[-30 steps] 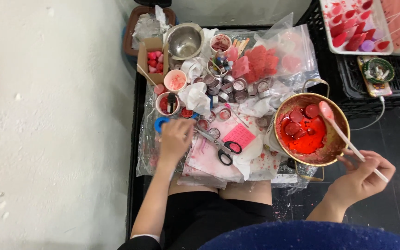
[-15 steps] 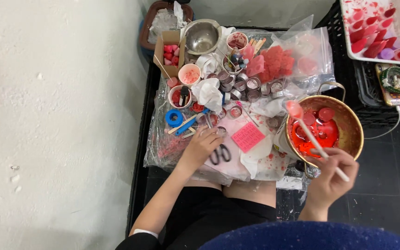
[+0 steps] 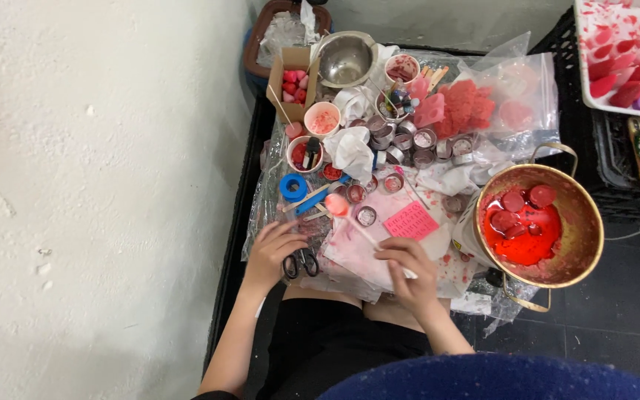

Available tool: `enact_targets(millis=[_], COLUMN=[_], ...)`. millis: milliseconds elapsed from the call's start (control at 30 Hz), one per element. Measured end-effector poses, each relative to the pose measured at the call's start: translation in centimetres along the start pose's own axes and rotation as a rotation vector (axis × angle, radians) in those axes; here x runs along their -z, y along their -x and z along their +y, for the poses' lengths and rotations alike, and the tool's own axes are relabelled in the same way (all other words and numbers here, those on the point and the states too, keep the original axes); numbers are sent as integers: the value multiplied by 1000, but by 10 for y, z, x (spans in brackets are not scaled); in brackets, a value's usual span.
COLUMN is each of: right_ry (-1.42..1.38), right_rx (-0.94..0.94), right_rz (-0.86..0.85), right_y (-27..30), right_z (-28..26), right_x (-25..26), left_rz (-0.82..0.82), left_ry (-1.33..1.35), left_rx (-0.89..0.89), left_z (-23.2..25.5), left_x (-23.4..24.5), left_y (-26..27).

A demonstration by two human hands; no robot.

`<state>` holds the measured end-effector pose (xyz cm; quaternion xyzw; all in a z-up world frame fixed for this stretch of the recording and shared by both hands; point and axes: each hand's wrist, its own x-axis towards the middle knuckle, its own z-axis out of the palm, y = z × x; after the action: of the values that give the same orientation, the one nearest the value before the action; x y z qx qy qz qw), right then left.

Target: Cleaning and wiping the inside of small candle jars or molds at a workstation.

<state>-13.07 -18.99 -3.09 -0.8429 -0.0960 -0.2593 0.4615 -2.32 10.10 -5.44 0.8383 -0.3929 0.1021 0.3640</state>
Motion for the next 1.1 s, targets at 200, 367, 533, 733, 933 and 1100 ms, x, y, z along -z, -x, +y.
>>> enact_targets(millis=[200,367,533,733,933,1100], right_ry=[-120,-116,-83,-35,-41,-112], right_rx=[20,134,98,96,119,189], right_rz=[-164,-200,-132,-80,-130,-163], right_y=[-6,-13,-14,-20,-28,-52], right_z=[0,8,10,11,18,14], right_x=[-41,-64,-68,-67,-86,-108], left_rz=[194,278,188,86,-90,-288], left_ry=[-53,-241,-32,138,-3,11], left_rx=[160,213,443,398,403,463], left_z=[-14,-36,-49,-43,-44,-39], left_x=[8,1,0,-2,11,24], left_y=[22,13,8,1,7,-1])
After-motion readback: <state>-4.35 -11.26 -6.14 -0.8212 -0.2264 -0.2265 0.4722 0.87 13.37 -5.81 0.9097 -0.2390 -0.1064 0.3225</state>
